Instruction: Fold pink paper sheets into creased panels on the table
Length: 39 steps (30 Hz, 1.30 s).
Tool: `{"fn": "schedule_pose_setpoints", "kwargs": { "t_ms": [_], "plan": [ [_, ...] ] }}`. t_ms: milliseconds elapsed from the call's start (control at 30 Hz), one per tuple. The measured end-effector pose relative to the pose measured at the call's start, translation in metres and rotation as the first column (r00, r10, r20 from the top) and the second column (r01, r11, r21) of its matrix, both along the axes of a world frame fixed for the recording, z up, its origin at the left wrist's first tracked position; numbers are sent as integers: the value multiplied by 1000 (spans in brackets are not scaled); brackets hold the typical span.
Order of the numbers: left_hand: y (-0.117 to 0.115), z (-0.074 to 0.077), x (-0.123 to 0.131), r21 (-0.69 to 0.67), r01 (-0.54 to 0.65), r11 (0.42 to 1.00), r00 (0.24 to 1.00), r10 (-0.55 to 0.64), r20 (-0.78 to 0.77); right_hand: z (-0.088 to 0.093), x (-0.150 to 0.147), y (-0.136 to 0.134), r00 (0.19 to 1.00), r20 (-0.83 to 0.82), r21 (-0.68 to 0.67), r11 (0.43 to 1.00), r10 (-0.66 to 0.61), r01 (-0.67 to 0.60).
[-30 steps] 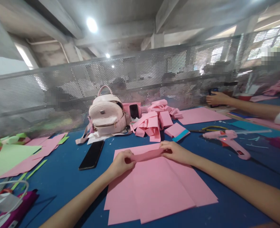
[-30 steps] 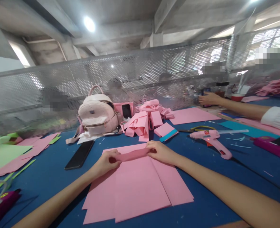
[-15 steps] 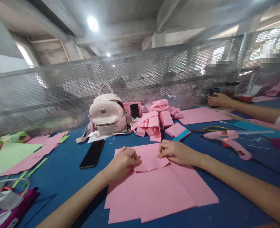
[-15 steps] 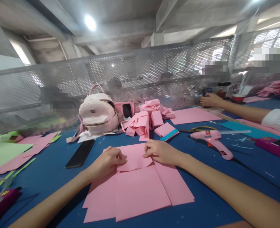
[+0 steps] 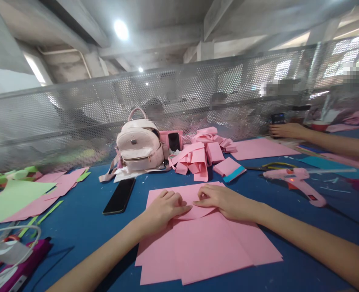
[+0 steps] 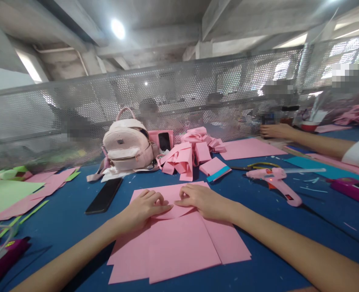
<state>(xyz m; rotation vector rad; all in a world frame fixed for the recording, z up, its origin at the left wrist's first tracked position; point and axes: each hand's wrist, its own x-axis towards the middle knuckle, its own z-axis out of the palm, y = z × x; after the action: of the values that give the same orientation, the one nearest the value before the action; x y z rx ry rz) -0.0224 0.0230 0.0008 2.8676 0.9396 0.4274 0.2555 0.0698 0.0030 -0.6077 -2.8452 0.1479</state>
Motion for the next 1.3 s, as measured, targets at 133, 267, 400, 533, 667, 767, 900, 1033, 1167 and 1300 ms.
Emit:
{"fn": "schedule_pose_setpoints", "kwargs": {
  "t_ms": [133, 267, 400, 533, 667, 767, 900, 1033, 1167, 1300],
  "plan": [
    [0, -10, -1, -98, -51, 994, 984, 67, 166, -1, 1, -1, 998, -57, -89, 996, -18, 13],
    [6, -21, -1, -261, -159, 952, 883, 255, 394, -5, 0, 0, 944, -271, -356, 931, -188, 83],
    [12, -26, 3, -427, -235, 873, 713, 453, 534, -13, -3, 4, 835, -380, -479, 857, -399, 192],
    [13, -28, 7, -527, -210, 823, 613, 531, 585, -19, -5, 8, 772, -405, -550, 805, -491, 223],
    [11, -29, 7, -546, -211, 811, 545, 562, 623, -18, -4, 7, 756, -415, -565, 794, -506, 221],
    [10, -28, 6, -547, -218, 808, 512, 572, 641, -14, -4, 4, 758, -416, -565, 796, -502, 217],
    [10, -26, 5, -560, -209, 801, 500, 580, 643, -14, -4, 4, 745, -418, -598, 775, -519, 204],
    [9, -25, 6, -562, -200, 803, 500, 577, 646, -23, -3, 11, 697, -419, -663, 721, -581, 202],
    [7, -24, 4, -558, -196, 806, 510, 570, 645, -31, 0, 18, 664, -404, -723, 665, -629, 190],
    [6, -23, 3, -559, -188, 808, 514, 566, 645, -31, 1, 20, 648, -396, -752, 635, -651, 178]
  ]
}}
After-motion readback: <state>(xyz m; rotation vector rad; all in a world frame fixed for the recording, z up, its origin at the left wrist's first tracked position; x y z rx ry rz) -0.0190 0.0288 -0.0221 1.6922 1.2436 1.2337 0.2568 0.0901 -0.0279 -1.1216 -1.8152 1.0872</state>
